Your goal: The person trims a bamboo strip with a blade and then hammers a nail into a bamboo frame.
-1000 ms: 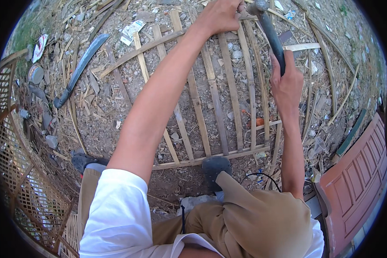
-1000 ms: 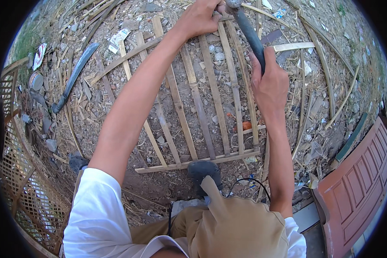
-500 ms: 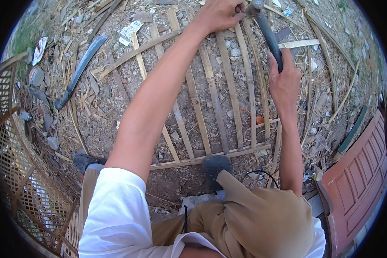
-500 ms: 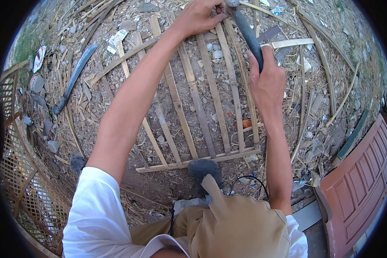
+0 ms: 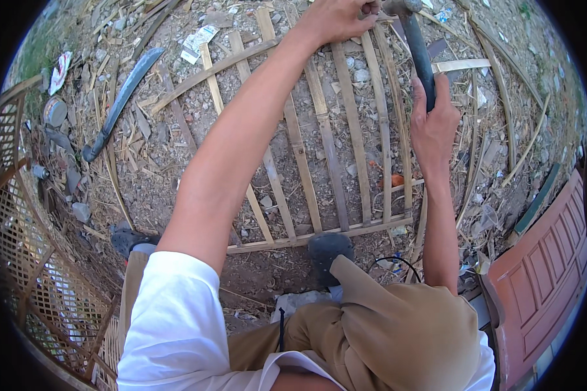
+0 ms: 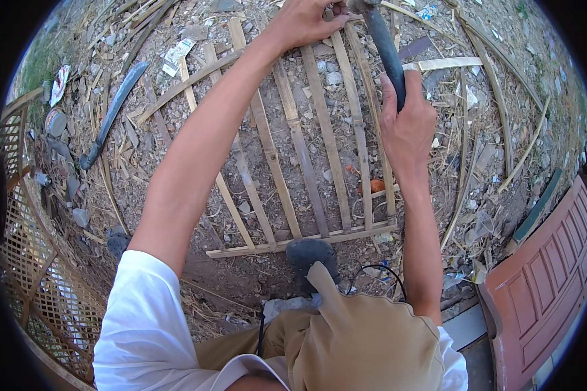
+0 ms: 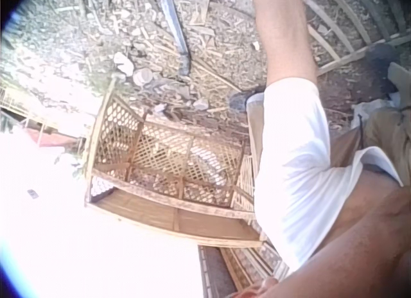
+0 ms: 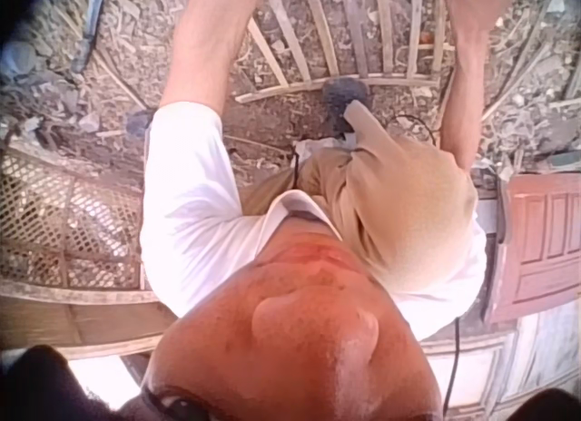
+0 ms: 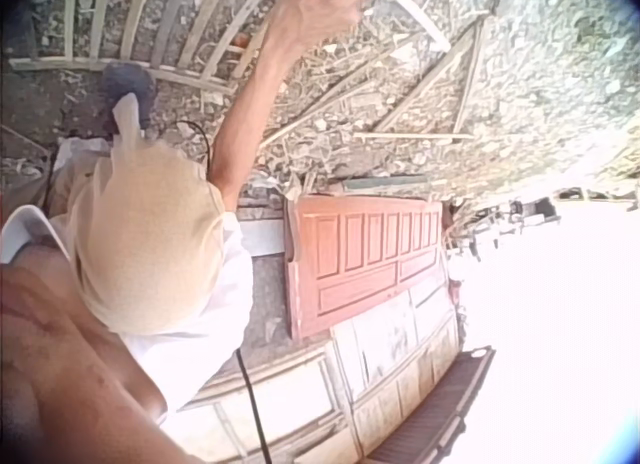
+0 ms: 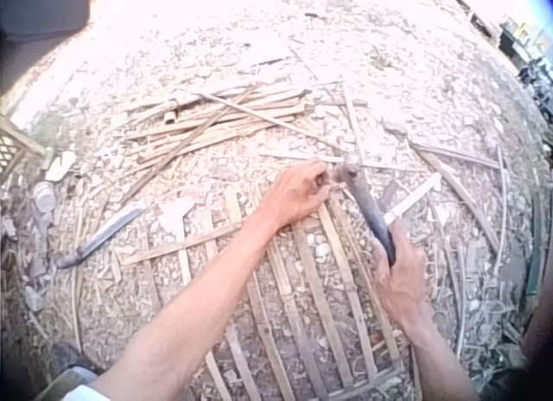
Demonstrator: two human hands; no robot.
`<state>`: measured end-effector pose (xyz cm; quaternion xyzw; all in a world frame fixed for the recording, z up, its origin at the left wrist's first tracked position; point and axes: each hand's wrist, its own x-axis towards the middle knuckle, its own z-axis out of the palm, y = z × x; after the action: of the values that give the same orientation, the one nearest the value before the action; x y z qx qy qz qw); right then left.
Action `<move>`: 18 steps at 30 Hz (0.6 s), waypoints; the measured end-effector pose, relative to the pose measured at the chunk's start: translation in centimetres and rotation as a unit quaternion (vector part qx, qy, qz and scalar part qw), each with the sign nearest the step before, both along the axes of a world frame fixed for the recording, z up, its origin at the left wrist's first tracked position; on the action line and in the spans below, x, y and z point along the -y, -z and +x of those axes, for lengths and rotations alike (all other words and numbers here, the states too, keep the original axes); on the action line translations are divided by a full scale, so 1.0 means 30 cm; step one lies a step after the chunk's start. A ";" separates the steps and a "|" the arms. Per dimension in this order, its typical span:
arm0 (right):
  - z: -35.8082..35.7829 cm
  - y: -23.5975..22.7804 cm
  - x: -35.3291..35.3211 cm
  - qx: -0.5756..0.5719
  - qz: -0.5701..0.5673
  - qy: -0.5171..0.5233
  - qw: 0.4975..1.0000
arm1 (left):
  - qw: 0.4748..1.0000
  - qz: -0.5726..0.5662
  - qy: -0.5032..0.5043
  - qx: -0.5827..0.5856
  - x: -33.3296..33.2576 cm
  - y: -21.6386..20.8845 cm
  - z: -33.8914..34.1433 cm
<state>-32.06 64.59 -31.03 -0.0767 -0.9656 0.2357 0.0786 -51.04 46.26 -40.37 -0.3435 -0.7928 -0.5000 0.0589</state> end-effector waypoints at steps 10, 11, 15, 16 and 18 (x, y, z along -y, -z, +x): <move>-0.011 0.012 -0.002 0.022 0.011 -0.008 1.000 | 1.000 -0.002 0.019 0.007 0.011 -0.004 -0.004; -0.015 -0.002 -0.002 0.030 -0.001 -0.006 1.000 | 1.000 0.002 0.013 0.006 0.012 0.002 -0.003; -0.012 0.006 -0.018 0.004 -0.003 -0.005 1.000 | 1.000 0.007 0.019 0.006 0.006 0.001 -0.002; -0.015 0.010 -0.020 0.017 0.001 -0.006 1.000 | 1.000 0.004 0.025 0.007 0.008 0.001 -0.004; -0.019 0.019 -0.022 0.044 0.010 -0.010 0.999 | 1.000 0.007 0.026 -0.009 0.012 -0.002 -0.004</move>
<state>-32.64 65.23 -31.61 -0.0770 -0.9710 0.2236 0.0342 -51.17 45.91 -40.30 -0.3678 -0.7797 -0.5038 0.0551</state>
